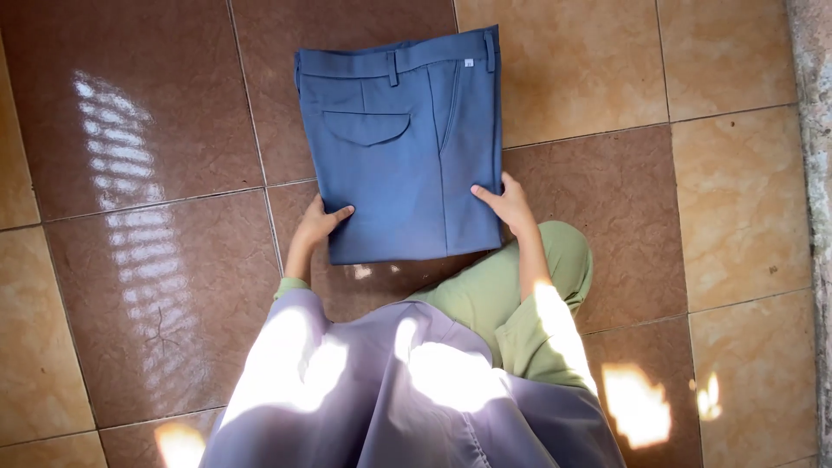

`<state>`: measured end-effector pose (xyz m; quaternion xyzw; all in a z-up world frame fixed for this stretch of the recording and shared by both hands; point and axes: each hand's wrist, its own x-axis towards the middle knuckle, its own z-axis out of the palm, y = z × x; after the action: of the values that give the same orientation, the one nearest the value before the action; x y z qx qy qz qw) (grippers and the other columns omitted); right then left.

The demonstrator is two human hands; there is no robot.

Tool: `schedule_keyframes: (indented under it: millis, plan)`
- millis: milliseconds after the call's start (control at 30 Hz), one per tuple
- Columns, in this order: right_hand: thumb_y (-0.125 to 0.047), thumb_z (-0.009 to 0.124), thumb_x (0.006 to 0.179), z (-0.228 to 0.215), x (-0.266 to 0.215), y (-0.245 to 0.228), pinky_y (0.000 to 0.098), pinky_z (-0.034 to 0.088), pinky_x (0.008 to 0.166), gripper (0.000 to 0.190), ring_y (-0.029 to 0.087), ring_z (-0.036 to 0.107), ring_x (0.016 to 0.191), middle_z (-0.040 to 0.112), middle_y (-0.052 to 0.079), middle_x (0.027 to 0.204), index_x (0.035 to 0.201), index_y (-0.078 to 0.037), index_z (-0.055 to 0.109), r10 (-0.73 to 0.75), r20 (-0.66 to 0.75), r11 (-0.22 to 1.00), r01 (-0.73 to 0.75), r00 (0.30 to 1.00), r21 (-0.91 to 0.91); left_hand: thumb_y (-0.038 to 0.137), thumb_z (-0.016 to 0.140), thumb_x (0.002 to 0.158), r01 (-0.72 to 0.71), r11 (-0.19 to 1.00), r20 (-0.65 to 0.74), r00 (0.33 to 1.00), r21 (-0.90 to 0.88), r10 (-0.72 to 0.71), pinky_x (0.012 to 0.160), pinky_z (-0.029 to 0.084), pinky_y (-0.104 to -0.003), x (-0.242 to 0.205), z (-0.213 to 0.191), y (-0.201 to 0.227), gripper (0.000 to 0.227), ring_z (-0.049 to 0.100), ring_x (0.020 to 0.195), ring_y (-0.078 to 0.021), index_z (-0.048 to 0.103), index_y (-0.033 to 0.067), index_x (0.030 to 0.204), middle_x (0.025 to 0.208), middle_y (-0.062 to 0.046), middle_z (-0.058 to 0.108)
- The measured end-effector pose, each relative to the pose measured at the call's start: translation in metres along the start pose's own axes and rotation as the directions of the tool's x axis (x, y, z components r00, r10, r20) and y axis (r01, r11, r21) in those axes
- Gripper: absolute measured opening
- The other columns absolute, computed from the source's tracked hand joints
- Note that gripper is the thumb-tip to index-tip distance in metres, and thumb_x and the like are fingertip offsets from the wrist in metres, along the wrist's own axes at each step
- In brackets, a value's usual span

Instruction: Folding blue trousers on the floor and stacking them neatly.

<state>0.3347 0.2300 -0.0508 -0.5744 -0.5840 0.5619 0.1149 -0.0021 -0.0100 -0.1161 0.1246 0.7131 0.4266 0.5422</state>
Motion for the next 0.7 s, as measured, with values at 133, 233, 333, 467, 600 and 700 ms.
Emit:
schedule_keyframes:
  millis: [133, 233, 333, 467, 600, 700]
  plan:
    - [-0.040, 0.081, 0.088, 0.014, -0.021, -0.029, 0.0621, 0.043, 0.106, 0.088, 0.049, 0.054, 0.128, 0.054, 0.030, 0.135, 0.155, -0.004, 0.037, -0.348, -0.172, 0.851, 0.234, 0.921, -0.470, 0.035, 0.090, 0.076, -0.065, 0.804, -0.446, 0.805, 0.591, 0.392, 0.110, 0.040, -0.062, -0.001, 0.036, 0.022, 0.099, 0.046, 0.139, -0.0412, 0.031, 0.0176, 0.154, 0.149, -0.020, 0.045]
    - [-0.045, 0.066, 0.100, 0.054, -0.023, -0.060, 0.0688, 0.032, 0.111, 0.078, 0.054, 0.037, 0.141, 0.038, 0.033, 0.152, 0.160, -0.006, 0.034, -0.636, -0.107, 0.605, 0.408, 0.765, -0.683, 0.036, 0.086, 0.084, -0.262, 0.549, -0.340, 0.558, 0.793, 0.757, 0.119, 0.025, -0.066, -0.024, 0.082, 0.081, 0.106, 0.023, 0.151, -0.0497, 0.023, 0.0101, 0.165, 0.164, -0.029, 0.019]
    - [-0.053, 0.053, 0.105, 0.105, -0.012, -0.060, 0.0703, 0.022, 0.116, 0.075, 0.048, 0.022, 0.151, 0.025, 0.028, 0.164, 0.162, -0.010, 0.033, -0.720, 0.087, 0.371, 0.489, 0.688, -0.790, 0.054, 0.073, 0.091, -0.324, 0.437, -0.177, 0.596, 0.839, 0.783, 0.118, 0.014, -0.074, 0.006, 0.125, 0.075, 0.097, 0.009, 0.155, -0.0497, 0.025, 0.0159, 0.167, 0.169, -0.026, 0.011]
    - [-0.054, 0.045, 0.107, 0.135, 0.004, -0.040, 0.0610, 0.010, 0.122, 0.066, 0.035, 0.012, 0.158, 0.019, 0.019, 0.170, 0.163, -0.019, 0.035, -0.773, 0.114, 0.235, 0.449, 0.624, -0.862, 0.058, 0.051, 0.097, -0.284, 0.421, -0.137, 0.668, 0.861, 0.731, 0.121, 0.001, -0.068, 0.048, 0.147, 0.045, 0.083, 0.001, 0.160, -0.0378, 0.023, 0.0222, 0.168, 0.173, -0.019, 0.006]
    - [-0.059, 0.044, 0.106, 0.137, 0.015, -0.031, 0.0615, 0.010, 0.122, 0.069, 0.033, 0.008, 0.158, 0.013, 0.016, 0.171, 0.165, -0.024, 0.032, -0.756, 0.107, 0.267, 0.452, 0.646, -0.851, 0.059, 0.049, 0.099, -0.247, 0.433, -0.157, 0.690, 0.867, 0.707, 0.123, -0.003, -0.066, 0.050, 0.149, 0.044, 0.083, -0.002, 0.160, -0.0347, 0.019, 0.0244, 0.168, 0.174, -0.016, 0.003]
    - [-0.058, 0.044, 0.105, 0.137, 0.018, -0.031, 0.0602, 0.007, 0.123, 0.069, 0.031, 0.007, 0.159, 0.013, 0.016, 0.172, 0.165, -0.025, 0.031, -0.743, 0.106, 0.255, 0.425, 0.661, -0.868, 0.060, 0.047, 0.098, -0.230, 0.434, -0.155, 0.709, 0.871, 0.688, 0.123, -0.005, -0.065, 0.054, 0.151, 0.045, 0.084, -0.004, 0.160, -0.0341, 0.016, 0.0252, 0.169, 0.174, -0.015, 0.002]
